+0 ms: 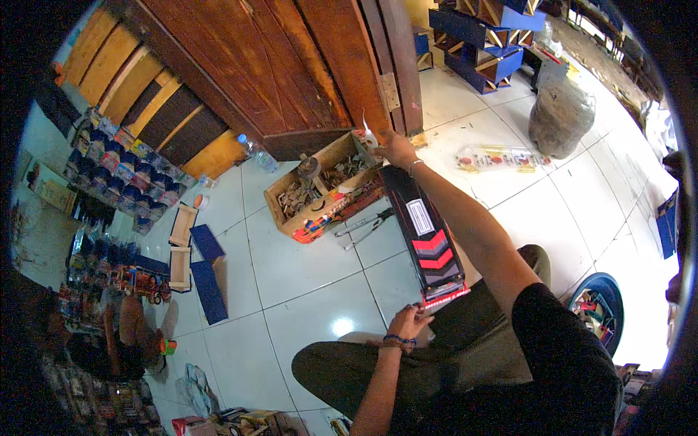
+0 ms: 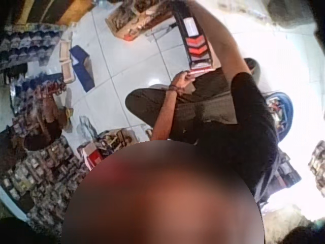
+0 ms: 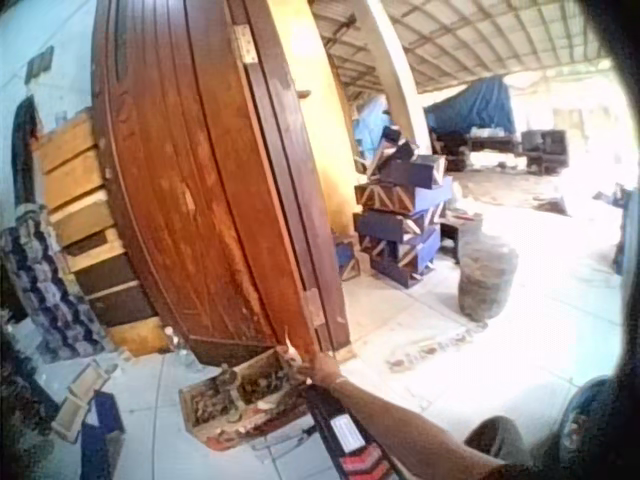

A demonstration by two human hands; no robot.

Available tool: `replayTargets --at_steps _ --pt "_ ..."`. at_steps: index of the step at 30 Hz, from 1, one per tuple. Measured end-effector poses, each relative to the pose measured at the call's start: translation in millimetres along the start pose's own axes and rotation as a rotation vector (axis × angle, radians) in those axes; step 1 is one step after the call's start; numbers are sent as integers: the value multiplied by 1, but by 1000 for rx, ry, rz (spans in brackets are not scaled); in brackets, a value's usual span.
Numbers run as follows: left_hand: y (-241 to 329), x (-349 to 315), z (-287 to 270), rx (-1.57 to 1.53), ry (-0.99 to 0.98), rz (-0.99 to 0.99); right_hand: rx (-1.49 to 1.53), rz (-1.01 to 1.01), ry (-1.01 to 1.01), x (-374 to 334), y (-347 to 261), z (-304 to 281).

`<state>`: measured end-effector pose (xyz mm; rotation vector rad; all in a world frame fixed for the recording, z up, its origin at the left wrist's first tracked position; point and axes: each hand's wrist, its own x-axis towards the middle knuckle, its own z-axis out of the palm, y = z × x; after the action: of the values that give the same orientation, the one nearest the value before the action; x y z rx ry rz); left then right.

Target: The person sits on the floor and assembles a drift car by attaching wheels to a box chassis. They use a hammer to tap the wheels into place and a utility knife to cut the box. The person handles the box, wheels, hammer, and knife during the process.

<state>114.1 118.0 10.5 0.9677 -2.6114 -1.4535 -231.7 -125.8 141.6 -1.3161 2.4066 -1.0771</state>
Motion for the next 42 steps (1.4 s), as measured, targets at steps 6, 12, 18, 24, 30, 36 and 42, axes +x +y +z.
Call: replayTargets --at_steps 6,12,18,24,30,36,42 --pt "-5 -1 0 22 -119 -39 -8 64 -32 28 -12 14" --pt "15 1 -11 -12 -194 -86 576 -209 154 -90 17 -78" --pt "38 -1 -17 140 -262 -108 332 -32 169 -346 61 -153" --pt "24 -11 -12 46 -205 -151 332 129 -30 -450 80 -169" --pt "-3 -10 -9 38 -228 -178 459 170 179 -443 97 -176" --pt "-1 -12 -8 -88 -220 -219 474 324 189 -440 99 -174" --pt "7 -14 -7 -147 -188 -202 406 264 192 -439 91 -166"
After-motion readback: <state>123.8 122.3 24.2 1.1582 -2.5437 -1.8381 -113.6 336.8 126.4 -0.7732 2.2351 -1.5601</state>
